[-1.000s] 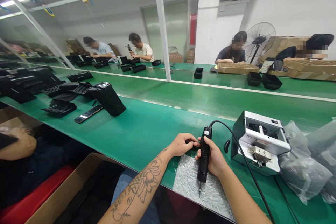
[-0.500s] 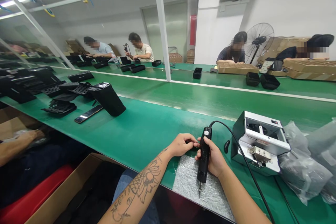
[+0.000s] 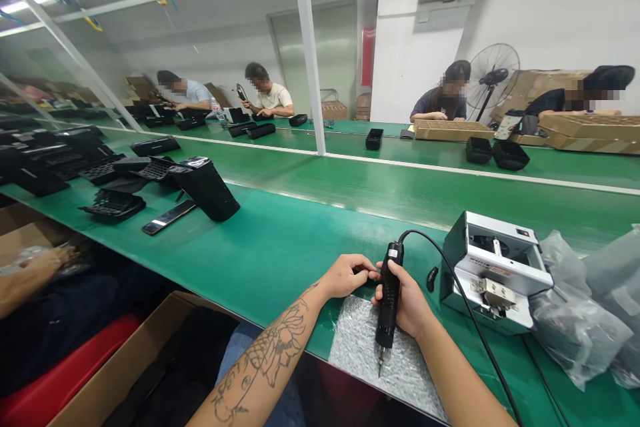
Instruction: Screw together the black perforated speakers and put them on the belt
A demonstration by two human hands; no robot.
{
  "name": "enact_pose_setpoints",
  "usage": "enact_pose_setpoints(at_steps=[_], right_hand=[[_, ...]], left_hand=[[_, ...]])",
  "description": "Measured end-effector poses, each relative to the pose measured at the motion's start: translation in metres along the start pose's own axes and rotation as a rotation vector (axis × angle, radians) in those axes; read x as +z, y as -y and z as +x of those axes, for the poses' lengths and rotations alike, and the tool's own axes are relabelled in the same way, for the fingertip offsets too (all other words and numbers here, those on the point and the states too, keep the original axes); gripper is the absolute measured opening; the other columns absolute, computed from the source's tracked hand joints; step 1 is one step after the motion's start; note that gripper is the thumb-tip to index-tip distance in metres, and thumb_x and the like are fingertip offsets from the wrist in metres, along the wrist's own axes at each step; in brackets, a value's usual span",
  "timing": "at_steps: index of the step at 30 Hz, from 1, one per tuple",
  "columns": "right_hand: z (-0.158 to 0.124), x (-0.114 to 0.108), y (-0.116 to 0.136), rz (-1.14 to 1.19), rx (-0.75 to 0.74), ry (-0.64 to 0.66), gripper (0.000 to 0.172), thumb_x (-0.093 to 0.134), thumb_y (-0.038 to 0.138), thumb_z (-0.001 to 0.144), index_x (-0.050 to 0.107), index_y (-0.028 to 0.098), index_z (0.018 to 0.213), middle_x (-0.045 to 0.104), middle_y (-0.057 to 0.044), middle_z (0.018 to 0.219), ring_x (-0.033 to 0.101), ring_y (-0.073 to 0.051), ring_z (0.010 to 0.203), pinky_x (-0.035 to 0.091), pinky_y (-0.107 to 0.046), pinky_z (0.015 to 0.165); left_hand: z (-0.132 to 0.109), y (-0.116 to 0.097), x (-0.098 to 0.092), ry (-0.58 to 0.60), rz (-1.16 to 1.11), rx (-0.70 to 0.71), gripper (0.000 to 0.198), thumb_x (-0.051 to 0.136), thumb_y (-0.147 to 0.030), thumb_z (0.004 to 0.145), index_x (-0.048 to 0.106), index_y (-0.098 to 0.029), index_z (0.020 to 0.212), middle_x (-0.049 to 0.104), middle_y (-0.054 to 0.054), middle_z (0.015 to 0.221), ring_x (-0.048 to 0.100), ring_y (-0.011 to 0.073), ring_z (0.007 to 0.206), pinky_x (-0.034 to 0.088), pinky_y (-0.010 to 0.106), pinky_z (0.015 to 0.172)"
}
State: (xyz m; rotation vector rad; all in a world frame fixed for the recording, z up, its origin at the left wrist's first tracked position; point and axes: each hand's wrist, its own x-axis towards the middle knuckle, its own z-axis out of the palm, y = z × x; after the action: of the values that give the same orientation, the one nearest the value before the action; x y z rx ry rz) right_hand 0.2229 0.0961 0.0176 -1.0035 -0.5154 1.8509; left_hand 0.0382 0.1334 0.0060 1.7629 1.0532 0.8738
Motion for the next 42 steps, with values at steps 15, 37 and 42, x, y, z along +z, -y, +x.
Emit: enact_pose_setpoints(at_steps=[15, 37, 42], right_hand=[[0.0003, 0.0006, 0.0007, 0.001, 0.001, -0.005, 0.028, 0.063, 0.041, 0.097, 0.07, 0.017, 0.109, 0.072, -0.004, 0.08, 0.059, -0.015, 0.052, 0.06, -0.037, 0.055], [0.0001, -0.0001, -0.0007, 0.018, 0.006, 0.014, 0.028, 0.067, 0.041, 0.094, 0.069, 0.018, 0.11, 0.078, -0.007, 0.093, 0.06, -0.015, 0.052, 0.06, -0.038, 0.055], [0.0008, -0.0004, -0.0007, 0.026, 0.005, 0.013, 0.027, 0.068, 0.041, 0.094, 0.069, 0.018, 0.109, 0.078, -0.007, 0.093, 0.061, -0.015, 0.051, 0.06, -0.037, 0.055]], left_hand=[[0.0008, 0.0062, 0.0007, 0.01, 0.006, 0.026, 0.029, 0.056, -0.015, 0.084, 0.082, -0.015, 0.097, 0.08, 0.004, 0.097, 0.07, 0.0156, 0.087, 0.053, 0.024, 0.08], [0.0008, 0.0022, 0.0002, 0.009, 0.018, -0.001, 0.028, 0.057, -0.014, 0.081, 0.081, -0.014, 0.095, 0.079, 0.004, 0.091, 0.066, 0.0143, 0.08, 0.051, 0.023, 0.074], [0.0002, 0.0016, 0.0001, 0.005, 0.008, 0.003, 0.028, 0.058, -0.013, 0.078, 0.081, -0.013, 0.094, 0.079, 0.004, 0.092, 0.068, 0.0144, 0.081, 0.051, 0.023, 0.076]])
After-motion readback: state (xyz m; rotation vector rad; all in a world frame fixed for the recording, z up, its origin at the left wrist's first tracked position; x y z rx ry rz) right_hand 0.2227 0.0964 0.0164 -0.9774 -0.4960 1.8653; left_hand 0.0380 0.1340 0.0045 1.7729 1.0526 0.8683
